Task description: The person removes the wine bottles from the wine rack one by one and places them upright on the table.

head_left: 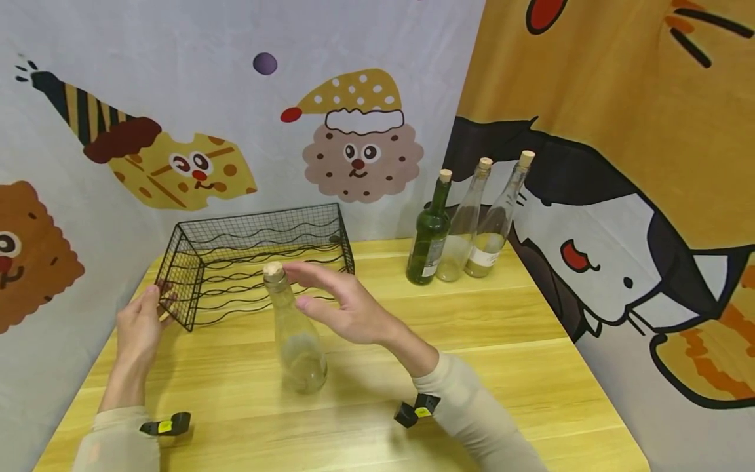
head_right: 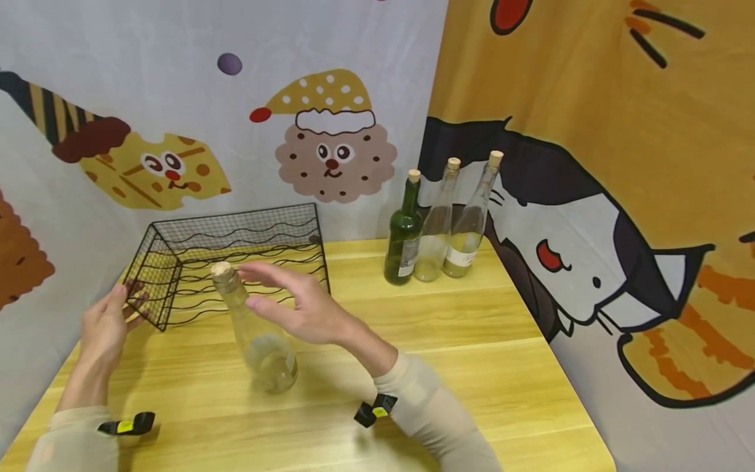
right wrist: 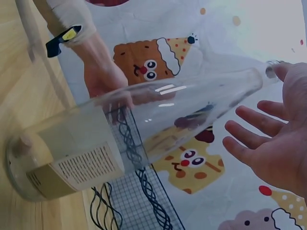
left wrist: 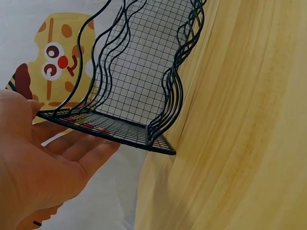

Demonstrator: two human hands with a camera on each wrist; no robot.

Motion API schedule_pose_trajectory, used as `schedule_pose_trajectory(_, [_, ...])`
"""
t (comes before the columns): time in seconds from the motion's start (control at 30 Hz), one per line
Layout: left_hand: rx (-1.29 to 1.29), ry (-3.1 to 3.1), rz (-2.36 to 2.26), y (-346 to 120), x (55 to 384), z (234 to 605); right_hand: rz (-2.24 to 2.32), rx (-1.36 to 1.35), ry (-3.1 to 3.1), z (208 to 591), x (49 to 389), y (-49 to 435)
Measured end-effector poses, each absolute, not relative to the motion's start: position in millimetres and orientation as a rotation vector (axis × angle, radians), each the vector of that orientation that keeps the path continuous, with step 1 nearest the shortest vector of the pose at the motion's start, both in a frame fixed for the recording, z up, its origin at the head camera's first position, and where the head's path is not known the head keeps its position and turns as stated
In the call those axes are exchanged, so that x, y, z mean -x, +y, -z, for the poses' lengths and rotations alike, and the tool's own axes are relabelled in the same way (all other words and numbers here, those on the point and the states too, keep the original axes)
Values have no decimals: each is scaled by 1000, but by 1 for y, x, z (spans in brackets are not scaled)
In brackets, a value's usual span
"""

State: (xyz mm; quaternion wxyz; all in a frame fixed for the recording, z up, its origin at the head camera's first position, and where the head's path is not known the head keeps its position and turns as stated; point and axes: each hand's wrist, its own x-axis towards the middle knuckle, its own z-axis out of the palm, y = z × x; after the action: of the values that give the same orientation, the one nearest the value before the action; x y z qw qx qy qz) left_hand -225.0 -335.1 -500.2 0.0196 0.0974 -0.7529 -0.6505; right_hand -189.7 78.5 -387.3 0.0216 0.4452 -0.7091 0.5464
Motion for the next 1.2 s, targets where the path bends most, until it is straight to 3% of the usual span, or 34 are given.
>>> schedule_pose_trajectory(1.2, [-499, -2292, 1926, -323, 226, 500, -1894, -1349, -2054, 383, 183, 50])
